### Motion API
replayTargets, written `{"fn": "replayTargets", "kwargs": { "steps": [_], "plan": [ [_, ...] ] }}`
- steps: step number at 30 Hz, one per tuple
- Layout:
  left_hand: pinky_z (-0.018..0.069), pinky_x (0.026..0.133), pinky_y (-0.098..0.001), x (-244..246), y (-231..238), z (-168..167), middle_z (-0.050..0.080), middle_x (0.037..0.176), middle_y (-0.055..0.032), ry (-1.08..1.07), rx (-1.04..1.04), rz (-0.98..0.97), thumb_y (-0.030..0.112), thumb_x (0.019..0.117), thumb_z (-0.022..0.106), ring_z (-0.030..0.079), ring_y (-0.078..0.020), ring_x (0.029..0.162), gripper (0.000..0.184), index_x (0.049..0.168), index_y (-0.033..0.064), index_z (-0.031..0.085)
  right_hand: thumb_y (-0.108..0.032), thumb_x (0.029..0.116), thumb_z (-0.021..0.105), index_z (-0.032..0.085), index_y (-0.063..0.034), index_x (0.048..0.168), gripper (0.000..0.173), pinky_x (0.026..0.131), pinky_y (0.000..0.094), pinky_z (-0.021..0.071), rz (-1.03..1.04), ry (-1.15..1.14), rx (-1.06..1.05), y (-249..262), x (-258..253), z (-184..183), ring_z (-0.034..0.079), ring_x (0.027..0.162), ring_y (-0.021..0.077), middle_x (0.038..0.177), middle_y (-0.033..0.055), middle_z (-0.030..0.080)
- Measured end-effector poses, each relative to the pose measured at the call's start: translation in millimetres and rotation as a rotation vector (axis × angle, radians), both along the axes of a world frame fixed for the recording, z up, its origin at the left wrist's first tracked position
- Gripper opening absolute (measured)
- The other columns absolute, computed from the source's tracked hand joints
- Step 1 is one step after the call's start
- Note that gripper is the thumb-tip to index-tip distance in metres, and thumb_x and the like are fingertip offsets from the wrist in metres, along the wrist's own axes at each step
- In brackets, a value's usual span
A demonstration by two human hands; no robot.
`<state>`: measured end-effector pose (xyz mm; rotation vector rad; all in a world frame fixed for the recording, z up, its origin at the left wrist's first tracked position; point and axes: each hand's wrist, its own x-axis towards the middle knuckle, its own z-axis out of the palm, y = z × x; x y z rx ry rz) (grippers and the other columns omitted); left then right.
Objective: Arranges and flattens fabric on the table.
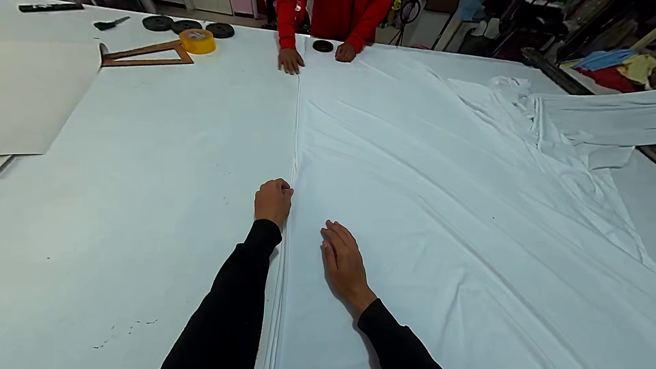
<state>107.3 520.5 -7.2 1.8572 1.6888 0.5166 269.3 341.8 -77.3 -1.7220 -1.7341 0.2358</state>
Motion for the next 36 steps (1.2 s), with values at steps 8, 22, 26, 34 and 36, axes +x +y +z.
{"fn": "replayTargets", "kwargs": {
  "steps": [8,22,26,34,36],
  "plan": [
    [0.0527,0.084,-0.0613,1.7,-2.7,1.8,0.071,0.092,-0.0165,0.1,-0.179,-0.021,0.031,0.0967,0.072,0.069,-0.0369,0.094,0.025,0.096,0.0054,0.073,-0.032,0.1089,0.037,0.07,-0.0119,0.126,0.042,0.124,0.0417,0.0314,-0.001,0.02,0.021,-0.6,1.9,-1.4,0.041,0.148,0.0191,0.148,0.002,0.058],
    [0.0549,0.079,-0.0418,-9.6,15.9,-30.3,0.072,0.104,-0.0114,-0.667,-0.256,0.051,0.004,0.0941,0.069,0.067,-0.0208,0.088,0.018,0.111,0.0082,0.074,-0.039,0.1098,0.036,0.07,-0.0141,0.126,0.045,0.125,0.0415,0.0317,0.001,0.021,0.026,0.2,1.6,-0.5,0.041,0.148,0.0164,0.146,-0.0007,0.06],
    [0.0557,0.091,-0.0517,-14.0,15.3,-26.5,0.069,0.127,-0.012,-0.419,-0.127,0.1,0.007,0.0925,0.071,0.07,-0.0272,0.105,0.03,0.123,0.0116,0.074,-0.04,0.1095,0.037,0.07,-0.0148,0.125,0.044,0.124,0.042,0.0324,-0.005,0.01,0.016,0.4,0.9,-0.6,0.041,0.148,0.0165,0.147,-0.0011,0.059],
    [0.0237,0.124,-0.0569,19.8,27.2,-40.0,0.044,0.161,-0.0059,0.243,0.404,-0.451,0.045,0.1098,0.036,0.038,-0.026,0.151,0.056,0.153,0.0113,0.049,-0.04,0.1096,0.037,0.072,-0.0145,0.122,0.045,0.124,0.0417,0.0321,-0.004,-0.009,-0.003,-0.9,-0.1,0.0,0.04,0.149,0.017,0.149,-0.0005,0.058],
    [0.0081,0.121,-0.0726,13.7,41.0,-45.8,0.028,0.169,-0.0078,0.383,0.252,-0.336,0.058,0.1087,0.021,0.021,-0.0343,0.157,0.072,0.162,0.011,0.032,-0.04,0.1098,0.037,0.072,-0.0146,0.121,0.045,0.124,0.0419,0.0323,-0.006,-0.011,-0.006,-1.4,-0.3,1.1,0.04,0.148,0.0176,0.148,-0.0005,0.058]
  ]
}}
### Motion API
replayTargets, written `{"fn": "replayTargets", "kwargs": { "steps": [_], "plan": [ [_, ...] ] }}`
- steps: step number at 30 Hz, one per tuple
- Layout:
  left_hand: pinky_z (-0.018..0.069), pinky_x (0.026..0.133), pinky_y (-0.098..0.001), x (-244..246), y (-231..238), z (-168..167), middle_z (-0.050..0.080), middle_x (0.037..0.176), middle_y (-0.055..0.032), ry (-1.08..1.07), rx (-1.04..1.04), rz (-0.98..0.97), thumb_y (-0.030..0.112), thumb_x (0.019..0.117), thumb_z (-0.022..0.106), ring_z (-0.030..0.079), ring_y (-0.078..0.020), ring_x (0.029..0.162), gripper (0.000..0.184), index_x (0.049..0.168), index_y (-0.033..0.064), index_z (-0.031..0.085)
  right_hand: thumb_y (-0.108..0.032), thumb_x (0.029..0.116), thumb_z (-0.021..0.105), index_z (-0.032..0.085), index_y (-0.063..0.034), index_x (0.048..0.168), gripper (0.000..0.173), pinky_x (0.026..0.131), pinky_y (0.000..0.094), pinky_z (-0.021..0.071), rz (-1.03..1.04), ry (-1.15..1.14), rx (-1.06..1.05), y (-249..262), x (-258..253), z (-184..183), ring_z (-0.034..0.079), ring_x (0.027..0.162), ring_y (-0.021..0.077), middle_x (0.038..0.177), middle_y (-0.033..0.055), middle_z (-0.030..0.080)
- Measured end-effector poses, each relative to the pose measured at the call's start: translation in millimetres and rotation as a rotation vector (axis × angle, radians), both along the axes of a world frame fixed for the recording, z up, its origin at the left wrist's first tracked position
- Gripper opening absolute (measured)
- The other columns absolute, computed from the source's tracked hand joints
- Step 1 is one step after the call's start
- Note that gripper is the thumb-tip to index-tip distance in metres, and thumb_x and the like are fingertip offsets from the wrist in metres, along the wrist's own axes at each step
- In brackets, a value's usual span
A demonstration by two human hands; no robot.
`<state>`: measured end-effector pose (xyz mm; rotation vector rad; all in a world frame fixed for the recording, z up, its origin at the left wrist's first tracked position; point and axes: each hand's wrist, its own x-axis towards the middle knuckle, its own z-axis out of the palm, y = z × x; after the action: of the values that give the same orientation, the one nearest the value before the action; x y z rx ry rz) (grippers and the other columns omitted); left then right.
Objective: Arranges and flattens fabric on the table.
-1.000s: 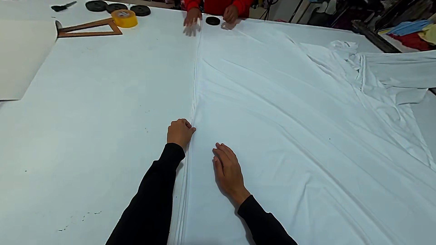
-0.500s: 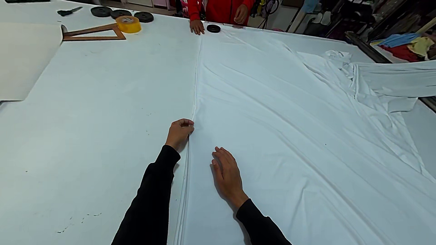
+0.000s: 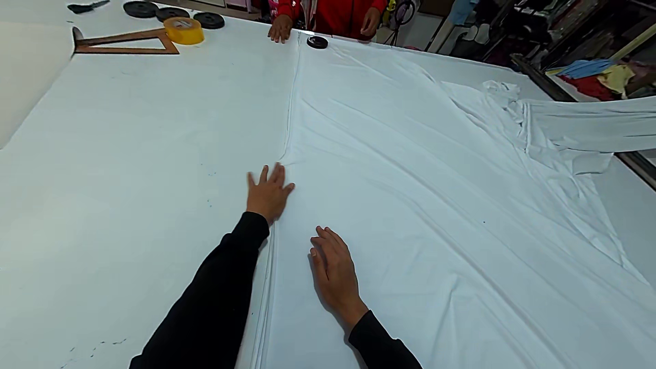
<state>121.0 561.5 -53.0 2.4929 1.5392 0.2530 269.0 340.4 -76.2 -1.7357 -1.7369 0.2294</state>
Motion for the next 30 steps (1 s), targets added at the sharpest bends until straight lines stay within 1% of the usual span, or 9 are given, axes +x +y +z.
{"fn": "replayTargets", "kwargs": {
  "steps": [2,6,10,12,16,20,23,25,30],
  "plan": [
    [0.0031,0.117,-0.0784,-1.4,15.0,1.9,0.024,0.17,-0.0121,0.005,0.039,0.086,0.066,0.1048,0.014,0.014,-0.0401,0.158,0.083,0.163,0.0096,0.03,-0.04,0.1099,0.036,0.072,-0.0156,0.122,0.045,0.124,0.0416,0.0327,-0.002,-0.004,-0.005,0.8,0.3,0.3,0.041,0.148,0.0176,0.148,-0.0014,0.059],
    [0.0043,0.122,-0.0727,1.6,38.2,-3.4,0.021,0.172,-0.0065,-0.025,0.155,-0.204,0.062,0.1068,0.015,0.013,-0.0327,0.159,0.072,0.164,0.0198,0.029,-0.041,0.1104,0.036,0.073,-0.0147,0.122,0.046,0.124,0.0422,0.0325,-0.003,0.008,-0.017,-0.6,-1.4,0.6,0.041,0.148,0.0182,0.149,-0.0008,0.058],
    [0.0028,0.112,-0.0848,-15.7,47.9,3.8,0.013,0.172,-0.016,-0.004,0.052,0.011,0.06,0.1074,0.015,0.007,-0.045,0.157,0.074,0.165,0.0145,0.022,-0.042,0.1102,0.037,0.073,-0.0154,0.121,0.046,0.124,0.0411,0.0331,-0.007,0.017,-0.022,-1.8,-0.3,0.9,0.04,0.148,0.0173,0.149,-0.0015,0.058],
    [0.0074,0.119,-0.0774,-10.8,31.7,7.1,0.013,0.172,-0.0142,-0.018,0.099,-0.146,0.059,0.1071,0.018,0.009,-0.0394,0.158,0.071,0.166,0.0189,0.022,-0.043,0.1102,0.037,0.072,-0.0154,0.121,0.046,0.123,0.0416,0.0333,0.003,0.006,-0.015,1.4,0.2,-0.4,0.041,0.148,0.0175,0.148,-0.0009,0.058],
    [0.0073,0.114,-0.0833,-56.2,21.0,6.7,0.013,0.171,-0.0207,0.008,0.047,-0.057,0.041,0.1117,0.024,0.01,-0.0461,0.157,0.06,0.166,0.0145,0.022,-0.037,0.11,0.038,0.071,-0.0097,0.123,0.044,0.123,0.0455,0.0329,0.065,0.061,-0.009,-5.1,1.7,6.9,0.043,0.147,0.0255,0.147,0.0062,0.059],
    [0.0138,0.125,-0.0661,-40.7,-104.0,55.8,0.024,0.169,-0.0168,-0.15,0.145,-0.209,0.042,0.1105,0.029,0.016,-0.0348,0.158,0.061,0.161,0.0077,0.034,-0.031,0.1107,0.039,0.067,-0.0068,0.13,0.042,0.125,0.0483,0.0285,0.083,0.144,0.039,-40.0,20.1,55.0,0.038,0.15,0.0267,0.149,0.0067,0.057],
    [0.0103,0.127,-0.0644,-44.6,-224.9,35.5,0.026,0.17,-0.0045,-0.039,0.076,-0.475,0.057,0.1076,0.026,0.02,-0.023,0.158,0.069,0.162,0.0148,0.035,-0.029,0.1098,0.042,0.067,-0.0068,0.131,0.039,0.124,0.0479,0.0334,0.056,0.12,0.037,-105.6,42.4,97.2,0.042,0.148,0.0247,0.148,0.006,0.058],
    [0.0079,0.123,-0.072,-81.5,-268.0,17.1,0.025,0.171,-0.0053,0.047,0.052,-0.369,0.059,0.1072,0.021,0.019,-0.0287,0.158,0.071,0.163,0.0158,0.032,-0.029,0.1087,0.043,0.067,-0.009,0.132,0.039,0.118,0.0459,0.0414,-0.004,0.071,-0.029,-182.1,58.9,117.8,0.051,0.14,0.0208,0.143,0.0042,0.062],
    [0.0051,0.118,-0.0809,-132.0,-389.5,83.3,0.019,0.171,-0.0123,0.102,0.052,-0.238,0.073,0.0994,0.021,0.015,-0.0383,0.158,0.09,0.162,0.0099,0.031,-0.035,0.1038,0.053,0.074,-0.0138,0.114,0.032,0.096,0.0414,0.055,-0.21,-0.051,-0.292,-424.8,87.4,118.3,0.067,0.111,0.0211,0.116,0.0055,0.073]
  ]
}}
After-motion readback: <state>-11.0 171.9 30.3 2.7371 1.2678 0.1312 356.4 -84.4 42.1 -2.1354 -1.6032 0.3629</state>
